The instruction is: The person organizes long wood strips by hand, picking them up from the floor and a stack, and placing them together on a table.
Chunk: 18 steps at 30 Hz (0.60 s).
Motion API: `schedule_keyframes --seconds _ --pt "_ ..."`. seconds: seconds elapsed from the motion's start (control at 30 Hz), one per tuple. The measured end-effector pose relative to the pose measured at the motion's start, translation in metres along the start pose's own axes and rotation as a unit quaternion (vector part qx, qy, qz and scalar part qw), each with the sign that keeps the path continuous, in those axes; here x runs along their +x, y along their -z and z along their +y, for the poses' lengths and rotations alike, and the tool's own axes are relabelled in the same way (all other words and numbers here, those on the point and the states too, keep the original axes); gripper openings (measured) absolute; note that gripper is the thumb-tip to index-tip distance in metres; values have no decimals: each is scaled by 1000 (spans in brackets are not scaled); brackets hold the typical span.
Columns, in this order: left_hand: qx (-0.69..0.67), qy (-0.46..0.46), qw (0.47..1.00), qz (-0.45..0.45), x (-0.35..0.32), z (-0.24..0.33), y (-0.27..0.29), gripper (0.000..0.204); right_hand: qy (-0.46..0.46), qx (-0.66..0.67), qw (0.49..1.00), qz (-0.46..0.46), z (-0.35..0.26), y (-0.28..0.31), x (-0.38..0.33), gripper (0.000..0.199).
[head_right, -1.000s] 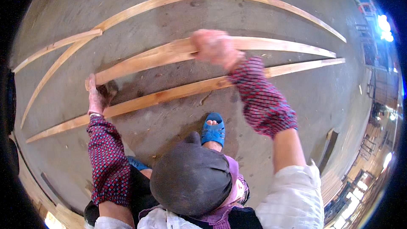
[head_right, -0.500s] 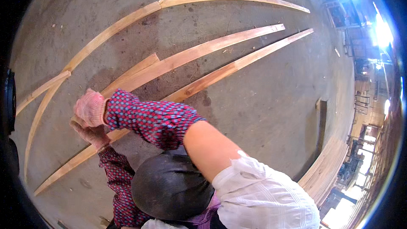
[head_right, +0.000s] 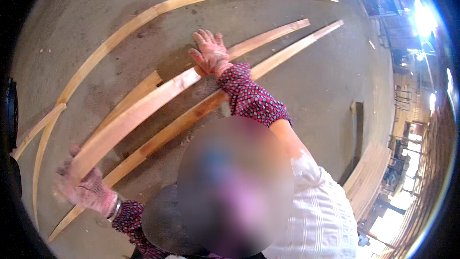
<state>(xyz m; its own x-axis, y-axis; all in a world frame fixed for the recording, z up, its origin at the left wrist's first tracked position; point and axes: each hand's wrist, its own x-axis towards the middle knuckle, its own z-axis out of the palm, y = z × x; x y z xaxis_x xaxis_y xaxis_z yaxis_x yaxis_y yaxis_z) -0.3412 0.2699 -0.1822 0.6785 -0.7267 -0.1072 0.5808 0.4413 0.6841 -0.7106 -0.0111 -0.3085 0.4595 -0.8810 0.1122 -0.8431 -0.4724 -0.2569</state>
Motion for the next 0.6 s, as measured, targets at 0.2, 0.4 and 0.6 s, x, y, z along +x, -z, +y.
schedule_keyframes --seconds 0.2,0.4,0.6 --pt "55 -18 995 87 37 7 36 31 68 36 997 -31 3 8 -7 64" --pt "-22 37 979 197 65 22 128 29 195 -118 962 -150 20 59 -35 66" --pt "-30 83 977 196 80 22 190 27 170 -134 941 -260 -8 85 -11 53"
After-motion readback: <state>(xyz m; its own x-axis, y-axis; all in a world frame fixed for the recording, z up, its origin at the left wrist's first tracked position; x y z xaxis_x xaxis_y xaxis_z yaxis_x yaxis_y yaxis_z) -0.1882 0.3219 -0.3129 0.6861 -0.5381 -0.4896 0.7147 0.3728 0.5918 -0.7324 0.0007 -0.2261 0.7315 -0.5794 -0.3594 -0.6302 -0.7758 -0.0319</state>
